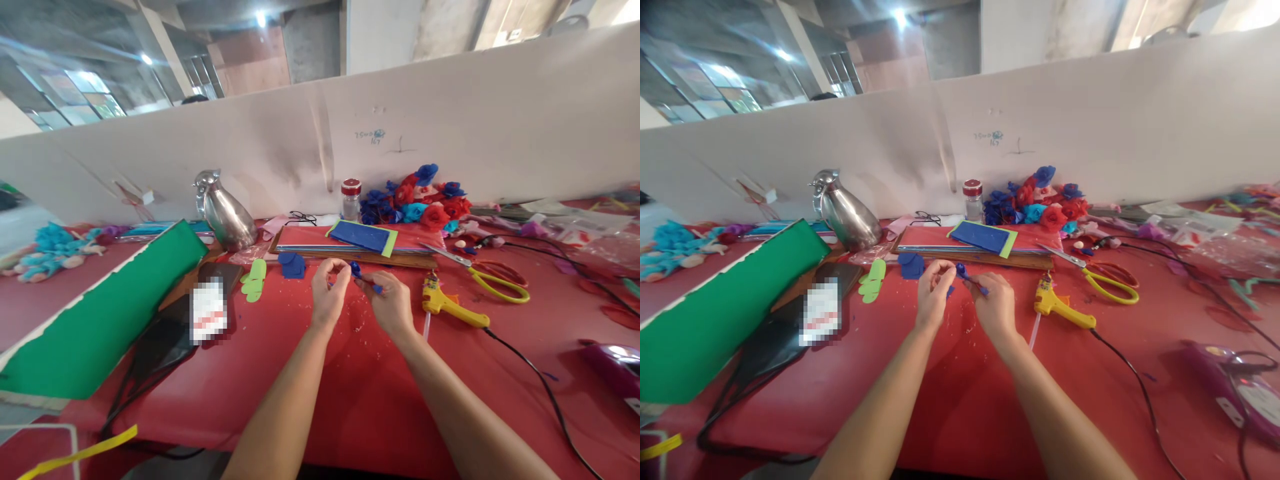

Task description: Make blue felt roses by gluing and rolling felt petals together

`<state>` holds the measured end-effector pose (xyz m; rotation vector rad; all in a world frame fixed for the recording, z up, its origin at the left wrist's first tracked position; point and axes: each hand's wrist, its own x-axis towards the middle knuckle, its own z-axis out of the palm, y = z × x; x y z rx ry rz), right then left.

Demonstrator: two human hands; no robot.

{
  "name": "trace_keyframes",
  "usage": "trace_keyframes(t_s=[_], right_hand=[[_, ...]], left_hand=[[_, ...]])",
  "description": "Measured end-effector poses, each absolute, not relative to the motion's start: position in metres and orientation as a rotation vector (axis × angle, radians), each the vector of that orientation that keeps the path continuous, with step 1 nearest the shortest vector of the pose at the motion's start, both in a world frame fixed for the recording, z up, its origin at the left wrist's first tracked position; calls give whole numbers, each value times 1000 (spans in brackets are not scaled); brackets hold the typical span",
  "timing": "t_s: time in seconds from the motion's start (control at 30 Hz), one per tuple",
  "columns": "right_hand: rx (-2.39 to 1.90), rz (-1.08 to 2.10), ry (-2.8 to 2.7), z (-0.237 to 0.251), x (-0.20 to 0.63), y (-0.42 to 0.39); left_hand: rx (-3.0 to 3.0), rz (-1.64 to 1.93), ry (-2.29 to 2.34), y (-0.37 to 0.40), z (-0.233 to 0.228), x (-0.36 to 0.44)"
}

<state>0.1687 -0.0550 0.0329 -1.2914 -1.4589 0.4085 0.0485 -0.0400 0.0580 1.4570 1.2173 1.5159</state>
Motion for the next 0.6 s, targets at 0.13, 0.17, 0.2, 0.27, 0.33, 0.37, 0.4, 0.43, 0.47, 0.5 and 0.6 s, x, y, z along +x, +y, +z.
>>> trace_keyframes(t_s=[0.13,0.17,0.2,0.27,0.33,0.37,0.4,0.43,0.47,0.5,0.6], right_hand=[[-1304,432,-1469,33,168,-55],[-1307,440,-1466,33,168,-55],[-1309,449,-1463,33,168,-54],[-1309,464,-1461,32,167,-54],[-1307,476,-1468,32,167,-54],[-1307,478,-1472,31,167,-54],[-1307,475,-1475,31,166,-54],[-1306,471,-1477,30,166,-54],[-1304,465,-1480,30,166,-54],[-1302,460,-1484,30,166,-54],[-1301,452,-1486,30,165,-54]], left_hand=[[1469,1539,1261,-41,60,49],[1437,1534,1255,-40,60,48],[1392,1523,1243,-39,59,48],[1282,1492,1204,-36,57,48],[1178,1461,1162,-34,57,47],[1146,1451,1144,-34,57,47],[1130,1450,1128,-33,57,47],[1133,1453,1116,-33,58,47],[1148,1458,1109,-34,59,47],[1168,1463,1107,-34,59,48],[1198,1462,1125,-35,60,48]])
